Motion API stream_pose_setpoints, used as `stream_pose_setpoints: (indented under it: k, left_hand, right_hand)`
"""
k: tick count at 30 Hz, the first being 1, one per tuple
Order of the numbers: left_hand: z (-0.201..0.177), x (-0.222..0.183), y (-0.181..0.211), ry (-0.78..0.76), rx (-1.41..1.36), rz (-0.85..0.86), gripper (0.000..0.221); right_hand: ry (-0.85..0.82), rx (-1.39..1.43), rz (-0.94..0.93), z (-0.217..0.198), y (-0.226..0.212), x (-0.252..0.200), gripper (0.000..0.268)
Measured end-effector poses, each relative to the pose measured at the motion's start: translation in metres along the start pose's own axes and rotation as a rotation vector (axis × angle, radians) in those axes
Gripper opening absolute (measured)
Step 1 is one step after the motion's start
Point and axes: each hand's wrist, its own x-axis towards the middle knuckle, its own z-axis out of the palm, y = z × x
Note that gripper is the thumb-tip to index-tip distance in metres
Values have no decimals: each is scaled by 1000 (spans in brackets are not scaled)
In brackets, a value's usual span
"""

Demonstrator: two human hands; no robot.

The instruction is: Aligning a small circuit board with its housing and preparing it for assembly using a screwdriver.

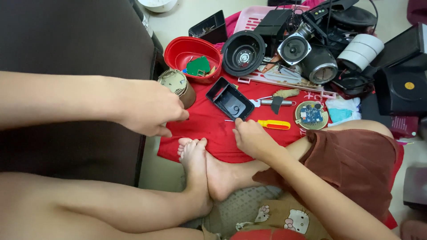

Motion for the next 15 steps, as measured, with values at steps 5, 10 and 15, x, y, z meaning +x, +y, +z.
stream_pose_setpoints:
  k: [5,10,15]
  left_hand:
    - [9,17,-11,35,53,48,31]
    - [17,57,-10,92,44,49,39]
    - [46,117,-11,129,73,3,57]
  right_hand:
    - [91,-72,-27,8,1,1,33]
    - [195,-256,1,21,6,6,36]
    - [-19,-227,124,6,-7,6,25]
